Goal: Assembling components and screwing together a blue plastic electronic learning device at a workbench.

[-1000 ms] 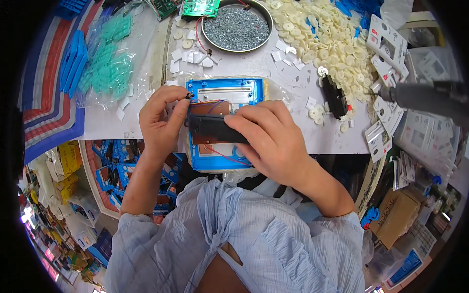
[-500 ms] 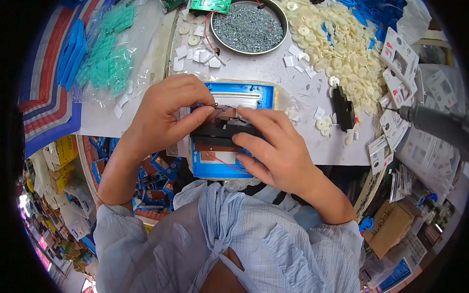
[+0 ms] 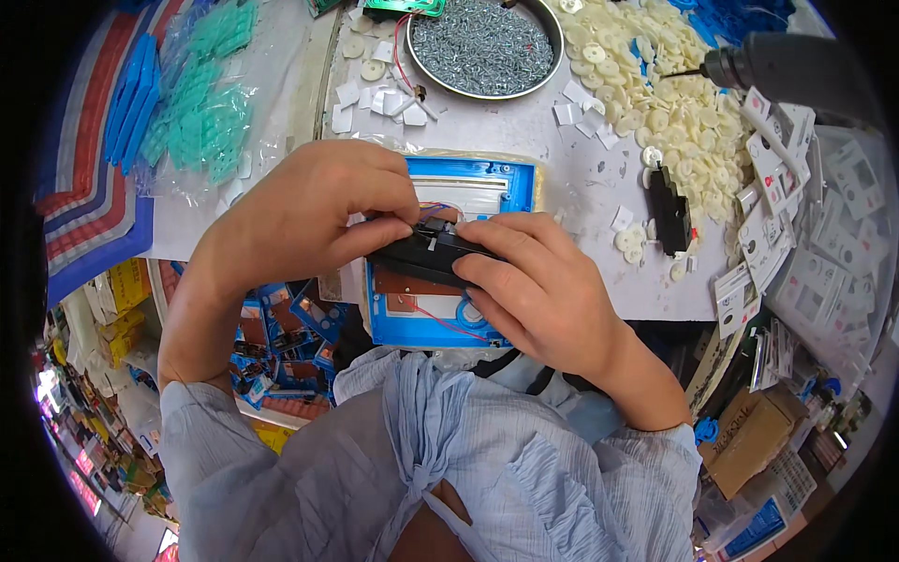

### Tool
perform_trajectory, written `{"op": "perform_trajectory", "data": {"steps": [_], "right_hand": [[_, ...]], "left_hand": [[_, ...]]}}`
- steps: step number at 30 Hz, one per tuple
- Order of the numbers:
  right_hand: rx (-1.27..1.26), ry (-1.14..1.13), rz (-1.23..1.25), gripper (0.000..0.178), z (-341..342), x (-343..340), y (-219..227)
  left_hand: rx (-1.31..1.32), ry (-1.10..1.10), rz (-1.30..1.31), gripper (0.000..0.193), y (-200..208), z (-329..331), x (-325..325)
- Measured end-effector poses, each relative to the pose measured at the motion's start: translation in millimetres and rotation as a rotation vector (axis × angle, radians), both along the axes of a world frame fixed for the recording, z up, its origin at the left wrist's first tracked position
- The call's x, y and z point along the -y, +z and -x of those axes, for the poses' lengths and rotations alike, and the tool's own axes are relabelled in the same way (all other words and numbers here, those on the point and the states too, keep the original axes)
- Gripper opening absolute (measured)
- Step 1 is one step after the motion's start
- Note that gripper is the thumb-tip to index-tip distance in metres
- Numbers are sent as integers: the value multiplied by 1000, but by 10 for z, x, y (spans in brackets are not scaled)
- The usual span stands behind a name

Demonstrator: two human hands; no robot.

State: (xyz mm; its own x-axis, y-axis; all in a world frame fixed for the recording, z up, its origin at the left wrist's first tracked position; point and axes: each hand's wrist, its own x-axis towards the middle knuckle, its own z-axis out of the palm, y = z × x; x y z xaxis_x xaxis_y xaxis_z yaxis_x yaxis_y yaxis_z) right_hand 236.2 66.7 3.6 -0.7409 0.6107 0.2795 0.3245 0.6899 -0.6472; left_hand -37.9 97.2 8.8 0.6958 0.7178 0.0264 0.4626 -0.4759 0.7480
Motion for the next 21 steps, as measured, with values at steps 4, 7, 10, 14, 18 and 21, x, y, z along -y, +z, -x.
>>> {"op": "perform_trajectory", "data": {"steps": [4, 7, 10, 14, 18, 21], "right_hand": [[-6, 6, 15, 38, -2, -25, -22], [7, 4, 18, 37, 1, -33, -8], [11, 5, 14, 37, 2, -31, -7], [28, 25, 14, 37, 16, -46, 4], [46, 38, 13, 36, 38, -66, 37], [47, 40, 5, 36, 41, -72, 35]], "left_hand": [[40, -39, 14, 9, -19, -20, -79], [67, -49, -36, 8, -42, -21, -78], [83, -63, -76, 8, -40, -25, -59], [-29, -130, -156, 10, 34, -18, -80], [-87, -144, -252, 8, 84, -44, -95], [-106, -122, -328, 7, 74, -76, -79]]}}
